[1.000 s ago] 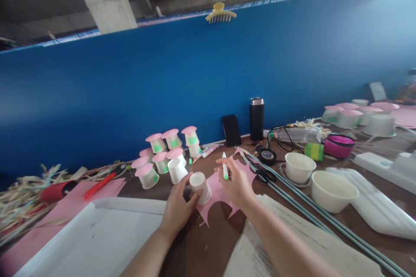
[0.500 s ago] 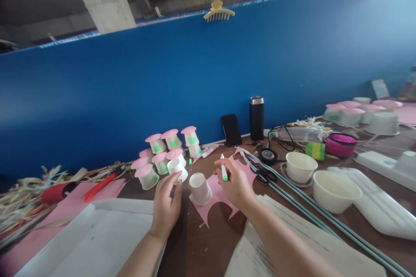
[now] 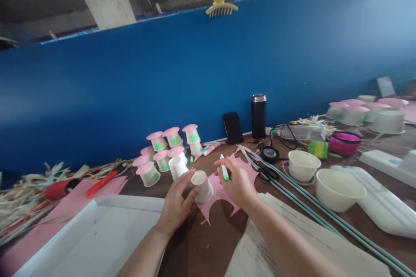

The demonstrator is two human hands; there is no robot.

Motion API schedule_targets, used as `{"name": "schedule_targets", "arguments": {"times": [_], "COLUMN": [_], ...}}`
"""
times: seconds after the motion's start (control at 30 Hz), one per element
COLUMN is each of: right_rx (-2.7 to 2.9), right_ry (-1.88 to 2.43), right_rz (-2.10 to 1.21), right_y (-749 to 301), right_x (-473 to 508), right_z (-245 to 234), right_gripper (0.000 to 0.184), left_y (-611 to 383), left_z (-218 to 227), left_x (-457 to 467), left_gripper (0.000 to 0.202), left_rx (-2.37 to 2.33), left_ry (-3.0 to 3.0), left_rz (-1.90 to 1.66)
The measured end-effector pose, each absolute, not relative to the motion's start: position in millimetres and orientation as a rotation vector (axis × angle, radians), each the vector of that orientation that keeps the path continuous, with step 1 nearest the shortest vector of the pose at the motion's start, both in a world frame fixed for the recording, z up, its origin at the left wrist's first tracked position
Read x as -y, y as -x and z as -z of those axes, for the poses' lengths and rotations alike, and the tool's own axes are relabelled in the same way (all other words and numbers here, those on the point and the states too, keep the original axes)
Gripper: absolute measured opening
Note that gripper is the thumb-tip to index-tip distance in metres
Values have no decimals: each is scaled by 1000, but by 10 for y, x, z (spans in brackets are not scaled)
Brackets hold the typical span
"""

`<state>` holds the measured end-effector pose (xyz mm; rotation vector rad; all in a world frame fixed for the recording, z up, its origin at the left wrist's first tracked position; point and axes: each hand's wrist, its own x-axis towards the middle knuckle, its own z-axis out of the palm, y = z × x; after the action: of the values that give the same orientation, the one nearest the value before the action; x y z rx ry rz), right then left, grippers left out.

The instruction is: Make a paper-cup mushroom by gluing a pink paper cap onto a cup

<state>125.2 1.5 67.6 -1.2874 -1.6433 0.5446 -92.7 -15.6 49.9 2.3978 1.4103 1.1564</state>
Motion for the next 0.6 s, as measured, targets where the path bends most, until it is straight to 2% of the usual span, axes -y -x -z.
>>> {"name": "schedule_targets", "arguments": {"times": [0.33,0.6], "right_rx": [1815,1912], "right_ry": [1705,1809], "right_rz": [-491,-444], "right_y": [-1298,-1274], "right_x": [-41,-11], "right_z": [-661,-719], "right_gripper": [24,25], "left_y": [883,866], "left_z": [-503,-477], "left_x": [139,148], "left_gripper": [45,44], "left_rx": [-1372,-1366], "left_ry": [-2372,-2359], "left_rz": [-1151,-1168]}}
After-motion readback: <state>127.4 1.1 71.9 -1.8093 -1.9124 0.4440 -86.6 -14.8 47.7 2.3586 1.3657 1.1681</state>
